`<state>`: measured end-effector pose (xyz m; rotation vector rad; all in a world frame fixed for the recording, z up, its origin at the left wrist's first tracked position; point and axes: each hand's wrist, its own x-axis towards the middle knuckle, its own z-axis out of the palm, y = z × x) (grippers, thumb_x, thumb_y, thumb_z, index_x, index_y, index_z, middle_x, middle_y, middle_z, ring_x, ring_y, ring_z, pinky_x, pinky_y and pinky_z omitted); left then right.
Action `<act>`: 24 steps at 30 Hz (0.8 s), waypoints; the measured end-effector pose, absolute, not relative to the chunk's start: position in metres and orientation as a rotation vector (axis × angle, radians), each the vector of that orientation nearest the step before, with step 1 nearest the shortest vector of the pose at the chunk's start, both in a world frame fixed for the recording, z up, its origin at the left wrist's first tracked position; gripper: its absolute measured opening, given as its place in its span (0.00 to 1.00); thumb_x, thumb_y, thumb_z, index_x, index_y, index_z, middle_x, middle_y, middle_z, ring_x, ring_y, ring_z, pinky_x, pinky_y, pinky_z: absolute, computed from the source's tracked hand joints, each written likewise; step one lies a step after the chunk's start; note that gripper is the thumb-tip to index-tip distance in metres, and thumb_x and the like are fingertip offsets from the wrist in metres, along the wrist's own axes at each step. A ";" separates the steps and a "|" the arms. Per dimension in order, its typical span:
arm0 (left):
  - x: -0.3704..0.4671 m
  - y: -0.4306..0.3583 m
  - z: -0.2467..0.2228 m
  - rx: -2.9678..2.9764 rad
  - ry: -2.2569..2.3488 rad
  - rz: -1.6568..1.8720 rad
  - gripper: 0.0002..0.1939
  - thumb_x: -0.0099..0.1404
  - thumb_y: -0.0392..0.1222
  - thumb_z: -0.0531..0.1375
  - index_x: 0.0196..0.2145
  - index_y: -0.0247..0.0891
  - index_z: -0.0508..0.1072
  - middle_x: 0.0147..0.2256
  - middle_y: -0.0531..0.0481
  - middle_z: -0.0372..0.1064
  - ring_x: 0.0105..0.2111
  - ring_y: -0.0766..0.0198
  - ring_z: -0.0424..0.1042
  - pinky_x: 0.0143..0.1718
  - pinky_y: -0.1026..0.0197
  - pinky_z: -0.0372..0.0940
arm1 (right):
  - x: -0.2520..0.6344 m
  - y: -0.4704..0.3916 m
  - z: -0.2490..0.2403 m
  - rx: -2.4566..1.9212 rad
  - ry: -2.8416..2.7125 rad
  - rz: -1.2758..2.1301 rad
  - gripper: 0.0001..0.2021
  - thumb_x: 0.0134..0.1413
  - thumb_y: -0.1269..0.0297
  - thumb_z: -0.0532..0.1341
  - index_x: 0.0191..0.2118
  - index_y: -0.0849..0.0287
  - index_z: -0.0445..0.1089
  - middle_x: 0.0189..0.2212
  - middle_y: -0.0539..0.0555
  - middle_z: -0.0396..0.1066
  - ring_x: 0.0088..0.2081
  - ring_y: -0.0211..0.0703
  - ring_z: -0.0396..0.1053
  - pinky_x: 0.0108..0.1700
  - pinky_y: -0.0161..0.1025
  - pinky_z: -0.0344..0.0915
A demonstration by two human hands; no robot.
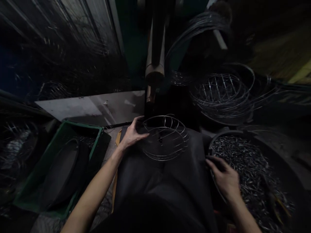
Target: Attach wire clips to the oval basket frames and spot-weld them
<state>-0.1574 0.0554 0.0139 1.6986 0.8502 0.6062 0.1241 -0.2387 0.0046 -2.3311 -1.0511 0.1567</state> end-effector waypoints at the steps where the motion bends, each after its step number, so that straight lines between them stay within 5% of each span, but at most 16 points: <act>1: -0.158 0.054 0.018 1.698 0.854 0.619 0.40 0.48 0.41 0.68 0.56 0.41 0.57 0.49 0.44 0.66 0.49 0.56 0.67 0.52 0.54 0.62 | 0.117 -0.231 -0.002 -2.347 -1.121 0.184 0.19 0.53 0.49 0.52 0.42 0.53 0.73 0.34 0.56 0.74 0.33 0.48 0.71 0.37 0.44 0.67; 8: -0.151 0.043 0.048 1.931 0.842 0.701 0.31 0.51 0.36 0.64 0.53 0.42 0.60 0.49 0.47 0.65 0.50 0.57 0.66 0.52 0.56 0.61 | 0.123 -0.249 -0.004 -2.619 -1.512 0.227 0.16 0.55 0.62 0.47 0.37 0.56 0.72 0.28 0.56 0.70 0.27 0.46 0.69 0.26 0.40 0.64; 14: -0.144 0.044 0.035 2.264 0.760 0.639 0.30 0.54 0.35 0.61 0.55 0.45 0.61 0.49 0.46 0.60 0.51 0.55 0.63 0.54 0.51 0.60 | 0.122 -0.194 0.022 -2.183 -1.368 0.347 0.16 0.53 0.49 0.54 0.40 0.53 0.70 0.27 0.54 0.72 0.26 0.45 0.69 0.25 0.39 0.65; 20: -0.144 0.042 0.041 2.404 0.744 0.628 0.29 0.56 0.34 0.60 0.55 0.43 0.60 0.49 0.44 0.58 0.52 0.54 0.62 0.57 0.43 0.54 | 0.082 -0.105 0.045 -1.767 -1.566 0.637 0.16 0.55 0.54 0.56 0.47 0.54 0.68 0.34 0.52 0.75 0.31 0.41 0.72 0.32 0.36 0.68; 24: -0.148 0.040 0.046 2.442 0.742 0.655 0.27 0.57 0.33 0.59 0.54 0.43 0.60 0.48 0.45 0.58 0.51 0.54 0.61 0.58 0.42 0.52 | 0.059 -0.064 0.055 -1.729 -1.810 0.382 0.13 0.57 0.60 0.56 0.46 0.55 0.70 0.40 0.51 0.75 0.37 0.39 0.72 0.38 0.34 0.67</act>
